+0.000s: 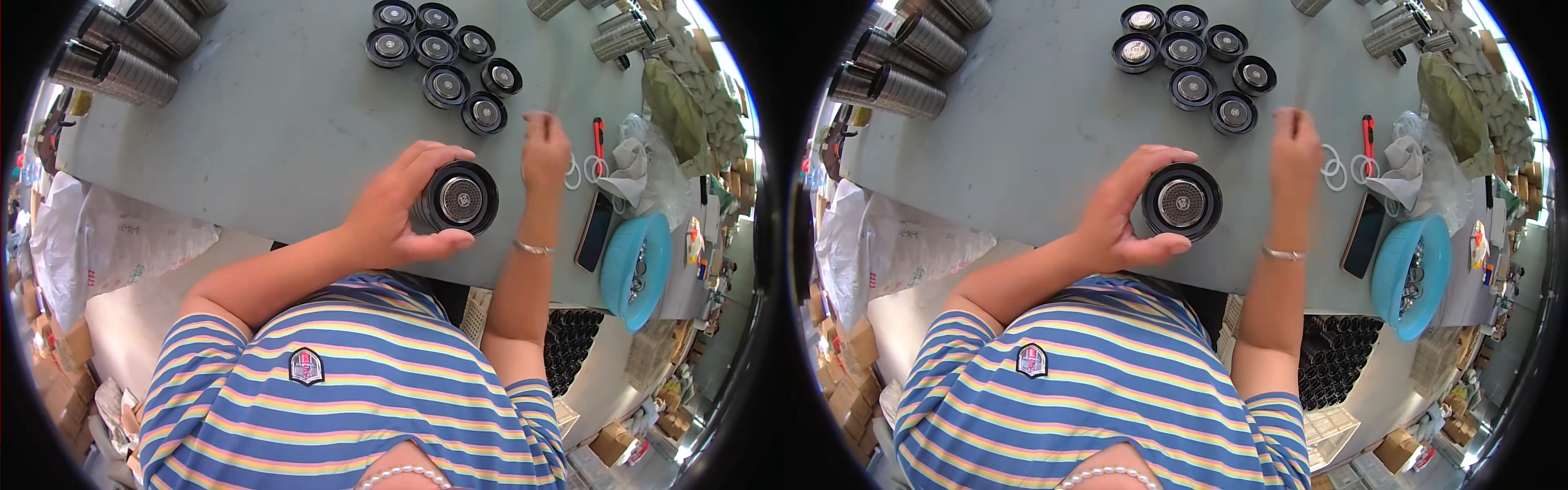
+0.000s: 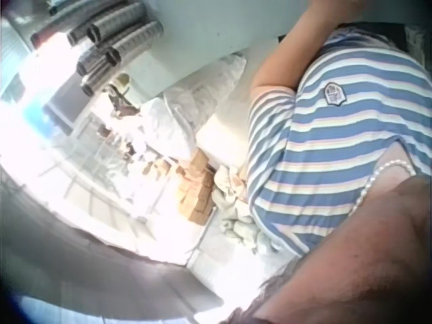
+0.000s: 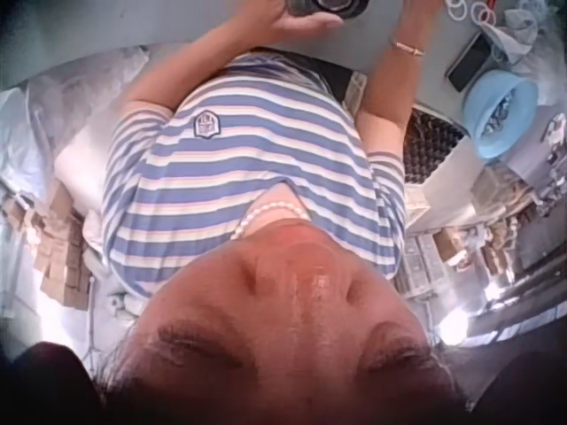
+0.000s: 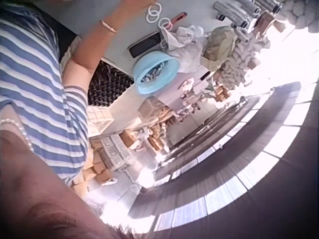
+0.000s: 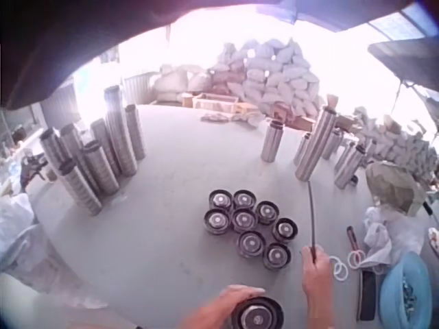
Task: Assemble metal filter components by inserting mesh caps and sealing rings into housings, using a stick for precision and a cloth for cleaning.
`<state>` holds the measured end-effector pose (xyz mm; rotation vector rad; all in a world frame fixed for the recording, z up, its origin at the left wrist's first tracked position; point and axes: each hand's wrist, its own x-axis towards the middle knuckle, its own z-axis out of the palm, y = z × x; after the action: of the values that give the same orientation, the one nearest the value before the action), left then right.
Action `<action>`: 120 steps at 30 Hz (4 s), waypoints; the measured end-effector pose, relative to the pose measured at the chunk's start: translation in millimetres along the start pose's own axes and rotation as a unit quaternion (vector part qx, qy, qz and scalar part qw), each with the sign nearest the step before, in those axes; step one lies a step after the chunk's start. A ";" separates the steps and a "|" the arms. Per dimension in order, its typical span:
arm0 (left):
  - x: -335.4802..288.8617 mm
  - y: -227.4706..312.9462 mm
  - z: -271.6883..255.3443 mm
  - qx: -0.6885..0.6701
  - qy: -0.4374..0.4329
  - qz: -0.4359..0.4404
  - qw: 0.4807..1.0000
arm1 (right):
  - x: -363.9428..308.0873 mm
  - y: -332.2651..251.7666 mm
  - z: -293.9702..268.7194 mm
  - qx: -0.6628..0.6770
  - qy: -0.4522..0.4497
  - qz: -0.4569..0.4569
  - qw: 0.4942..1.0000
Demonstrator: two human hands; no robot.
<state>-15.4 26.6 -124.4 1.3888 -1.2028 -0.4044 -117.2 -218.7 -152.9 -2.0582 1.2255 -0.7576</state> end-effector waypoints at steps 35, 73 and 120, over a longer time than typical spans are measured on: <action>18.8 31.0 -17.0 0.169 0.002 0.087 0.982 | -83.7 -109.3 -79.6 0.175 -0.103 -0.261 0.944; 17.7 23.3 -19.0 0.103 0.010 0.052 0.993 | -83.0 -119.3 -64.1 0.320 -0.262 -0.168 0.895; 27.2 -7.0 8.3 -0.162 -0.030 0.096 0.982 | -48.2 67.7 -53.5 -0.012 0.008 -0.195 0.981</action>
<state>-8.2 -1.6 -121.8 0.9785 -1.2452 -0.4846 -212.9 -212.5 -176.8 -2.3490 0.8467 -0.9392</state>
